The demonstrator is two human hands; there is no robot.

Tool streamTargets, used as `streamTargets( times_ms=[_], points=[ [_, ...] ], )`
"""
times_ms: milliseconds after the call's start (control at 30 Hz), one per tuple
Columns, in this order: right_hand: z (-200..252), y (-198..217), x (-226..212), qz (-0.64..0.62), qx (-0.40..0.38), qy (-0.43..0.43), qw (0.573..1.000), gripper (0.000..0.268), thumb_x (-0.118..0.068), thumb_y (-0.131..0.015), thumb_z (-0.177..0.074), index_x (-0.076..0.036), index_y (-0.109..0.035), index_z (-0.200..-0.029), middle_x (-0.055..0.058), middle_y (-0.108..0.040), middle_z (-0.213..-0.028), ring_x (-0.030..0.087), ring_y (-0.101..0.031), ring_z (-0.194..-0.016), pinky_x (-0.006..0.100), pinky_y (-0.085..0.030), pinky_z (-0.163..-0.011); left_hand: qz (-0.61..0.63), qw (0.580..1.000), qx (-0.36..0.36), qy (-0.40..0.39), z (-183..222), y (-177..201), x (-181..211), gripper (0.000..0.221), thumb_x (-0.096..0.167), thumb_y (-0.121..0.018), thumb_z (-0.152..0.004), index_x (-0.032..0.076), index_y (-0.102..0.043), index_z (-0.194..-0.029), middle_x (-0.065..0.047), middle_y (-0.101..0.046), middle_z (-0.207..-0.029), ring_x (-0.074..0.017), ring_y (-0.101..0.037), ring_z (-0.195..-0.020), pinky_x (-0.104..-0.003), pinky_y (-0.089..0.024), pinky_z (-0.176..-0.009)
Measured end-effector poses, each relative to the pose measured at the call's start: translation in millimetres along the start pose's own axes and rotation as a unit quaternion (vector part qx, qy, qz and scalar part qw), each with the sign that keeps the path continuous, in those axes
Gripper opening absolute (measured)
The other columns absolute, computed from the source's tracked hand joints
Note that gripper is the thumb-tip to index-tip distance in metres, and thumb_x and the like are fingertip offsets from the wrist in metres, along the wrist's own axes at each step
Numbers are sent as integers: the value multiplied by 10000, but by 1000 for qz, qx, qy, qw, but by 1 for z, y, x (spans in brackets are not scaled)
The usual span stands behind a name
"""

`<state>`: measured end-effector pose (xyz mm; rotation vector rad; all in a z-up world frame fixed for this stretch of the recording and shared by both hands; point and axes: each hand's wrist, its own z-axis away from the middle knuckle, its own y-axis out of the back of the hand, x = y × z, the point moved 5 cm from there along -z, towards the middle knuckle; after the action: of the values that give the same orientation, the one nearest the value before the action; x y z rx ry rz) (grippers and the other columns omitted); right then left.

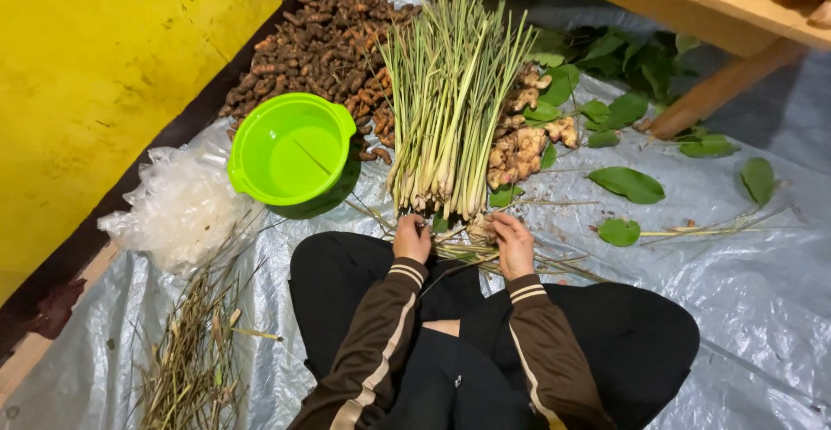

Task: Sorting, cleaning, and bundling lemongrass stalks by hand while sitting on the floor.

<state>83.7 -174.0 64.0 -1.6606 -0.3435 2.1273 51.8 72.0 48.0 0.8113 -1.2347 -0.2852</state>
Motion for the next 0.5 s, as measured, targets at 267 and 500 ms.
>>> streamTargets(
  times_ms=[267,500],
  points=[
    [9,-17,-13,-7,-47,-17,999,310,-6,-576,-947,-5,-685,-1238,178,-715,-1194,175,-686,-752,173,-474,-511,69,978,134,-143,-21,44,96,323,257,-746,-925,77,-593,-1146,-70,-596,-1019,-273,-628,-1008,-393,-521,-885],
    [2,-9,-5,13,-38,-13,999,329,-18,-599,-948,-24,-680,-1267,183,-718,-1199,203,-721,-785,156,-467,-496,-183,968,69,-157,-64,11,133,795,292,-777,-801,-17,-382,-1419,-223,-485,-1300,-425,-524,-1158,-557,-459,-988]
  ],
)
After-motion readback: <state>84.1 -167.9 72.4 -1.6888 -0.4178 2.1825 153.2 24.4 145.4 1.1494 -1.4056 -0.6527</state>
